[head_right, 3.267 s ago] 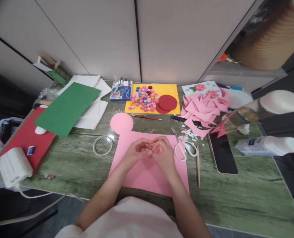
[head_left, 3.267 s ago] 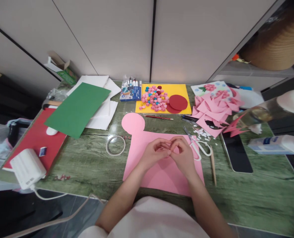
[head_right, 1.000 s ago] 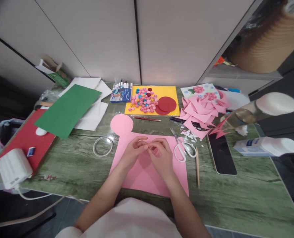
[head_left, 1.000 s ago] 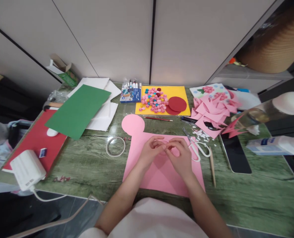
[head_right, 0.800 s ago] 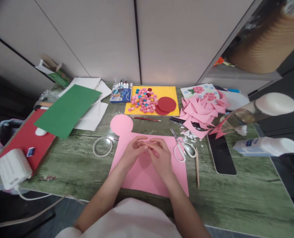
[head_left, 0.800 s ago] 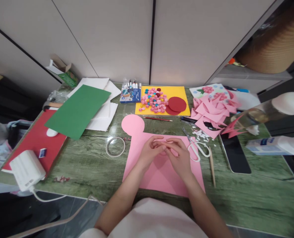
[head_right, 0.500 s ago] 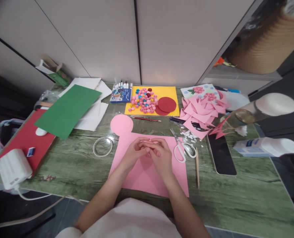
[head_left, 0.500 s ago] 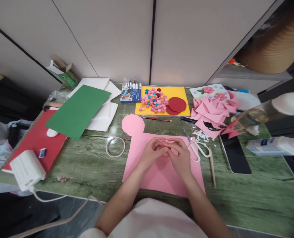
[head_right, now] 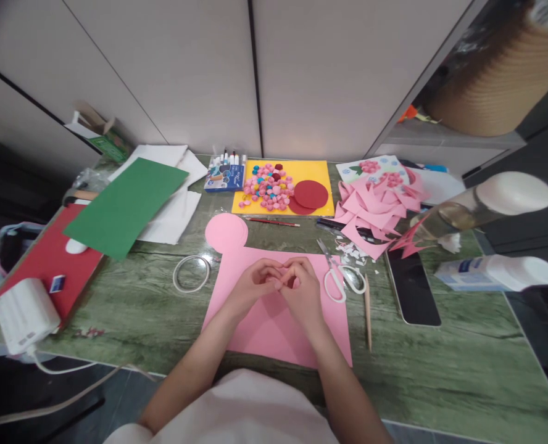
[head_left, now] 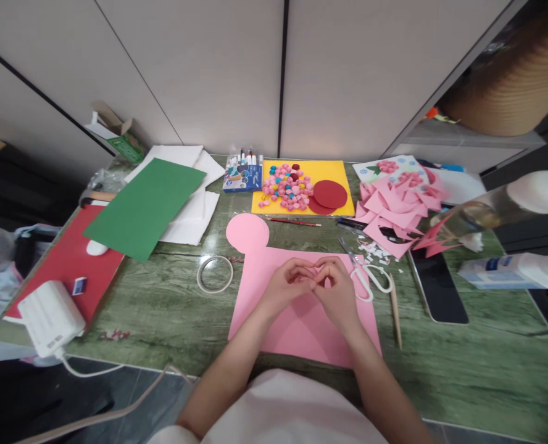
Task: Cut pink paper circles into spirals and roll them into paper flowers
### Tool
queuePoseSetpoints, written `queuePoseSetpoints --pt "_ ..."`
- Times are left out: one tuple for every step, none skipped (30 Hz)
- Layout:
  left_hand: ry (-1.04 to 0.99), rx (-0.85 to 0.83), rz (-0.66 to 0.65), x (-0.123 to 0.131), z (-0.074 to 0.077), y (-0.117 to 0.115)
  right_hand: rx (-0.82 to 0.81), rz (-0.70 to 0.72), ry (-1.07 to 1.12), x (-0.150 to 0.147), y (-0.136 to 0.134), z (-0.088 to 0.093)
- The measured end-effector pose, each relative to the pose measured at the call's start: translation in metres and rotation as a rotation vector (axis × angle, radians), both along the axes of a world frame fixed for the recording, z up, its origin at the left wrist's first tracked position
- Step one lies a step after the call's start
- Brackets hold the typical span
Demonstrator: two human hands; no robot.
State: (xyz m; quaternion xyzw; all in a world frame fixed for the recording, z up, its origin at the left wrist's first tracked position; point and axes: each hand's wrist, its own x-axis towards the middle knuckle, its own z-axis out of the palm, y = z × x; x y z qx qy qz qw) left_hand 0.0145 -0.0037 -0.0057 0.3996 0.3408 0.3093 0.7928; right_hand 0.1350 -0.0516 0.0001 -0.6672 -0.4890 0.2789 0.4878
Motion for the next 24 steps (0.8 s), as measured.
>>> queuePoseSetpoints --pt "0.005 0.009 -0.003 0.0002 -0.0002 0.0000 0.001 0.004 -0.003 0.0002 0.0002 0.0001" --pt "0.008 0.015 -0.005 0.0004 -0.0005 -0.0001 0.000 0.009 -0.009 0.0003 0.0003 0.0001" --pt "0.012 0.016 -0.002 0.0006 -0.0008 -0.0001 -0.003 0.016 -0.018 0.0005 0.0003 0.0000" --pt "0.016 0.010 0.006 0.0007 -0.0010 0.0000 -0.006 0.021 -0.029 0.0007 0.0004 0.0000" --pt "0.017 -0.001 0.021 0.0008 -0.0012 0.0001 -0.007 0.025 -0.039 0.0008 0.0004 0.0000" --pt "0.013 -0.015 0.040 0.0007 -0.0015 0.0003 -0.006 0.032 -0.049 0.0009 0.0003 0.0000" --pt "0.006 -0.030 0.063 0.0006 -0.0017 0.0007 -0.003 0.037 -0.059 0.0009 0.0002 0.0001" --pt "-0.004 -0.046 0.088 0.0004 -0.0018 0.0011 0.003 0.042 -0.070 0.0009 0.0000 0.0001" --pt "-0.013 -0.062 0.112 0.0001 -0.0020 0.0016 0.012 0.047 -0.081 0.0010 -0.0003 0.0000" --pt "-0.021 -0.081 0.130 -0.0003 -0.0020 0.0022 0.023 0.050 -0.093 0.0010 -0.0007 -0.0002" --pt "-0.026 -0.099 0.143 -0.0007 -0.0020 0.0027 0.034 0.051 -0.105 0.0010 -0.0012 -0.0006" --pt "-0.027 -0.115 0.149 -0.0010 -0.0018 0.0032 0.046 0.046 -0.115 0.0010 -0.0017 -0.0011" --pt "-0.026 -0.126 0.150 -0.0013 -0.0015 0.0036 0.055 0.043 -0.121 0.0009 -0.0022 -0.0017" --pt "-0.023 -0.132 0.146 -0.0014 -0.0011 0.0038 0.061 0.042 -0.124 0.0009 -0.0026 -0.0024" --pt "-0.019 -0.132 0.142 -0.0015 -0.0005 0.0039 0.063 0.051 -0.127 0.0007 -0.0030 -0.0030" --pt "-0.012 -0.129 0.141 -0.0015 0.0001 0.0038 0.064 0.069 -0.129 0.0006 -0.0032 -0.0036" --pt "-0.002 -0.123 0.142 -0.0014 0.0009 0.0036 0.066 0.096 -0.133 0.0003 -0.0033 -0.0041" --pt "0.010 -0.113 0.144 -0.0013 0.0018 0.0033 0.069 0.127 -0.137 0.0000 -0.0033 -0.0046" --pt "0.023 -0.099 0.149 -0.0012 0.0028 0.0030 0.071 0.156 -0.138 -0.0003 -0.0032 -0.0051" --pt "0.036 -0.084 0.153 -0.0011 0.0038 0.0026 0.071 0.174 -0.137 -0.0007 -0.0031 -0.0055" --pt "0.048 -0.069 0.156 -0.0010 0.0047 0.0022 0.068 0.180 -0.134 -0.0010 -0.0030 -0.0059" --pt "0.055 -0.058 0.156 -0.0010 0.0055 0.0019 0.061 0.169 -0.129 -0.0013 -0.0030 -0.0062" --pt "0.057 -0.051 0.155 -0.0009 0.0060 0.0016 0.052 0.150 -0.125 -0.0015 -0.0030 -0.0066" --pt "0.057 -0.050 0.153 -0.0007 0.0062 0.0014 0.041 0.124 -0.120 -0.0016 -0.0030 -0.0068"
